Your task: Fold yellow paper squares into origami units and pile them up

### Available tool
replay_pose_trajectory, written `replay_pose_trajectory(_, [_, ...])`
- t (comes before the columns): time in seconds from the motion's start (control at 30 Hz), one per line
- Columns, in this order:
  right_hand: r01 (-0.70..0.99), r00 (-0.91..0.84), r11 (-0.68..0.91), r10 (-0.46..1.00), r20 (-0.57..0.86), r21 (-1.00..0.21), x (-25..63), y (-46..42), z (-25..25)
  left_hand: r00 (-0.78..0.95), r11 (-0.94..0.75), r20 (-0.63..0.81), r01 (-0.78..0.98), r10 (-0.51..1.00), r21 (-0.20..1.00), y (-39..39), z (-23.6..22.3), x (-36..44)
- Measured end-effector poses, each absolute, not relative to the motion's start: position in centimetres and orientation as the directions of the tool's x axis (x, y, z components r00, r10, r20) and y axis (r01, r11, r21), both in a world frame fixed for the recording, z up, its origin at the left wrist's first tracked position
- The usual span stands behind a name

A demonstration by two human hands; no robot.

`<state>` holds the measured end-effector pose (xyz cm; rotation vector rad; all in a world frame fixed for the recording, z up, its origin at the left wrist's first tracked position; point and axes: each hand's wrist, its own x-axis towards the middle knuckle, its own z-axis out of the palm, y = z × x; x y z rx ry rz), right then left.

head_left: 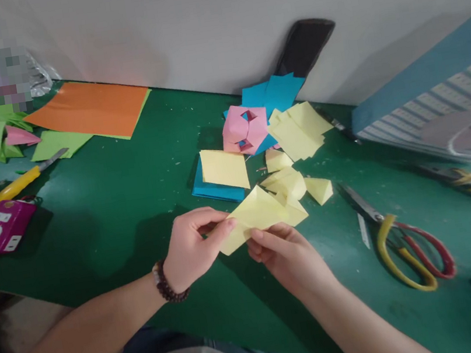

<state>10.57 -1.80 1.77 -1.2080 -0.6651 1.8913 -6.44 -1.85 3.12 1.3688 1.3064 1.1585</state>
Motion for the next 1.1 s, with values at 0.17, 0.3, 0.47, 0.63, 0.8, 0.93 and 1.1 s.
replay_pose_trajectory(0.17, [-0.406,-0.203,-0.518,0.854,-0.478,-0.753,10.7,-1.8,1.6,0.023,-0.059,0.056,0.17,0.998,0.984,-1.6,3.3,-6.6])
replay_pose_trajectory(0.3, [-0.423,-0.177,-0.496,0.866,-0.468,-0.758,10.5,-1.8,1.8,0.022,-0.054,0.051,0.183,0.998,0.982,-1.5,3.4,-6.7])
replay_pose_trajectory(0.47, [-0.401,-0.228,-0.554,0.831,-0.507,-0.729,10.2,-1.9,1.8,0.043,-0.099,0.091,0.256,0.995,0.962,-1.5,3.4,-6.9])
replay_pose_trajectory(0.63, [-0.451,-0.207,-0.535,0.841,-0.5,-0.714,10.5,-1.8,1.9,0.09,-0.17,0.149,0.314,0.985,0.934,-1.7,3.7,-7.0])
replay_pose_trajectory(0.8, [-0.491,-0.125,-0.458,0.879,-0.461,-0.741,10.9,-1.5,2.4,0.097,-0.154,0.129,0.339,0.987,0.928,-1.6,3.7,-7.2])
replay_pose_trajectory(0.93, [-0.454,-0.137,-0.467,0.878,-0.458,-0.759,11.0,-1.5,2.5,0.096,-0.123,0.096,0.332,0.991,0.935,-1.5,3.7,-7.2])
replay_pose_trajectory(1.1, [-0.438,-0.092,-0.414,0.904,-0.418,-0.798,11.3,-1.3,2.3,0.119,-0.081,0.045,0.313,0.992,0.946,-1.5,3.9,-7.2])
